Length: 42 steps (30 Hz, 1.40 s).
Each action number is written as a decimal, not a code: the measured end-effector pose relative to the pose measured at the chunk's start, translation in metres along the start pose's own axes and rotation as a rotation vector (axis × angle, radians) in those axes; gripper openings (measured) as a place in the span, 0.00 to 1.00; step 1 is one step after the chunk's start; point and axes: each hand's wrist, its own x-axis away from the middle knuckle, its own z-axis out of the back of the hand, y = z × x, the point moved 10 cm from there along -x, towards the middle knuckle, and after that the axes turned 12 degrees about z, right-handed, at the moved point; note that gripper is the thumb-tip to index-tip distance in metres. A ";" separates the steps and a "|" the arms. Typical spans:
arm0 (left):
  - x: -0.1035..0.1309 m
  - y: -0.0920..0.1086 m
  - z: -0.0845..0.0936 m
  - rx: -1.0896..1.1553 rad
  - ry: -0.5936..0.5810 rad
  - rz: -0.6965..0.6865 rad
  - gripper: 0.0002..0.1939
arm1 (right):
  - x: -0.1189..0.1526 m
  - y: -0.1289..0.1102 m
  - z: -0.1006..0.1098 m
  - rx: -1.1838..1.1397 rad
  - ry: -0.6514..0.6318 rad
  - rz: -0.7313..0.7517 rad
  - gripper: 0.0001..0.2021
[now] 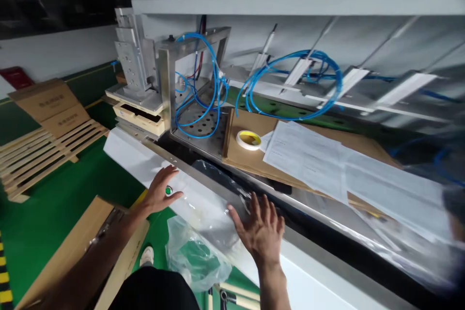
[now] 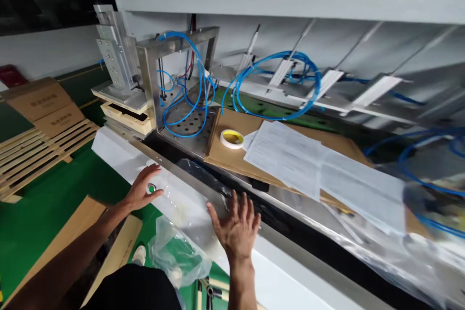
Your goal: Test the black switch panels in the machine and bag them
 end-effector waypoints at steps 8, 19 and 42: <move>0.072 -0.045 0.028 0.114 0.259 0.338 0.20 | 0.001 0.000 0.052 -0.019 0.454 -0.041 0.34; 0.095 -0.132 -0.024 0.159 0.031 0.468 0.19 | -0.205 -0.281 0.018 -0.412 0.221 0.620 0.17; 0.026 -0.279 0.054 0.086 -0.095 0.546 0.20 | -0.418 -0.366 -0.110 -0.484 -0.175 0.407 0.16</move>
